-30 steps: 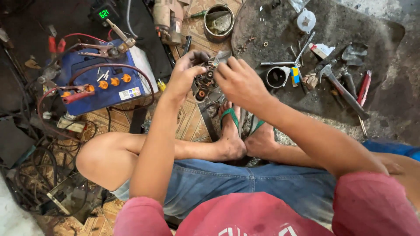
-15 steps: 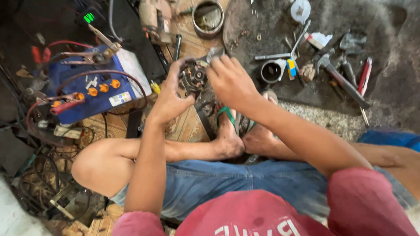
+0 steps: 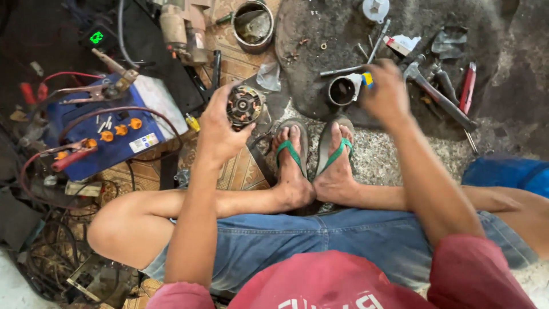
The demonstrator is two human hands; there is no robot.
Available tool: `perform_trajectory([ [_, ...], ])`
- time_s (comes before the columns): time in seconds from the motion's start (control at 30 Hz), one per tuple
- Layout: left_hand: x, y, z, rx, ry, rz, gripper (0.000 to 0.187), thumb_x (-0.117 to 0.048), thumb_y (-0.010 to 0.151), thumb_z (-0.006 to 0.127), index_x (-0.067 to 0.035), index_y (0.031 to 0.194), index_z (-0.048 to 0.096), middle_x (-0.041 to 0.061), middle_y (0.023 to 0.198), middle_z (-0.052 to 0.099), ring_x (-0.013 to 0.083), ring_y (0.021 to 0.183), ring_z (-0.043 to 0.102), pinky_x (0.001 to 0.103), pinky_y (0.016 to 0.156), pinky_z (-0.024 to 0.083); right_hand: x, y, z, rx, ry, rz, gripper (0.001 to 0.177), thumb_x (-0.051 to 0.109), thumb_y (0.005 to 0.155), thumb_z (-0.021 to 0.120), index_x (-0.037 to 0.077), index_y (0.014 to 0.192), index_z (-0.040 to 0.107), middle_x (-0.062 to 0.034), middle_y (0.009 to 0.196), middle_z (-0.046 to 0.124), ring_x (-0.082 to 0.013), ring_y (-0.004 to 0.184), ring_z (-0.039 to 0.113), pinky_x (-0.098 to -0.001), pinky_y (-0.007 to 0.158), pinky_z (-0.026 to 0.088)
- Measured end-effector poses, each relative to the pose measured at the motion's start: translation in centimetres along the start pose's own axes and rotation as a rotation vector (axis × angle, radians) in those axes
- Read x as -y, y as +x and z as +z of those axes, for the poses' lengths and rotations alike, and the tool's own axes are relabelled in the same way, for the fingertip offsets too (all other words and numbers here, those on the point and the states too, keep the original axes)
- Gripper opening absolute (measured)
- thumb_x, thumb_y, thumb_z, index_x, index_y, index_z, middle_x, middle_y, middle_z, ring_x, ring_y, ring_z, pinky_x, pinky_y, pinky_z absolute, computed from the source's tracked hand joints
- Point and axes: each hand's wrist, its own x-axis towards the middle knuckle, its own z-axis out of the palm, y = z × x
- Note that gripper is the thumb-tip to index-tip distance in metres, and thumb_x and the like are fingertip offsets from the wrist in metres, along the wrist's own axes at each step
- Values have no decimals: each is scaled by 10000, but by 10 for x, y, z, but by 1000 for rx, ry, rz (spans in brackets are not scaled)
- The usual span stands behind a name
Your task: The person sits on the floor and uses a screwdriver to remove screws from a cylindrical electrical component. They disassemble the housing, remove internal parts, and then reassemble the component by replacing the screws and closing the casing.
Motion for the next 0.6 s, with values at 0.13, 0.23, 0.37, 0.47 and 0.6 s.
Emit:
perform_trajectory([
  [0.13,-7,2,-2,-17,-18,-9,873,-3,587,881,-69,1395,557,200,1279,617,435,1205,626,502,1056,496,-47,-52,-14,446,-257,405,726,153,799,761,219,1498,580,-170,1461,517,-463,1203,549,-541,863,571],
  [0.23,-12,1,-3,-27,-11,-29,870,-1,584,881,-60,1393,565,212,1277,617,441,1207,622,498,1057,493,-96,-94,15,291,-354,209,608,162,758,790,132,1347,640,-125,1159,589,-342,1044,616,-433,837,571],
  [0.37,-10,2,-4,-14,10,-38,874,5,580,884,-71,1393,572,183,1285,622,415,1211,628,475,1062,493,-122,-109,8,136,-163,257,257,321,904,755,121,1018,640,-100,1009,597,-349,891,690,-434,757,582],
  [0.47,-12,-3,-4,19,8,-43,878,-4,591,876,-48,1404,549,221,1276,605,436,1210,618,496,1058,496,-133,-120,-6,191,-6,257,323,330,820,784,76,872,591,-158,861,605,-411,864,680,-507,778,557],
  [0.6,-60,3,-2,9,161,-91,924,-21,650,860,-11,1480,454,289,1396,520,508,1316,498,649,1121,319,-100,-85,-54,614,-113,419,411,411,765,761,75,998,724,-192,1061,718,-428,1004,731,-529,883,592],
])
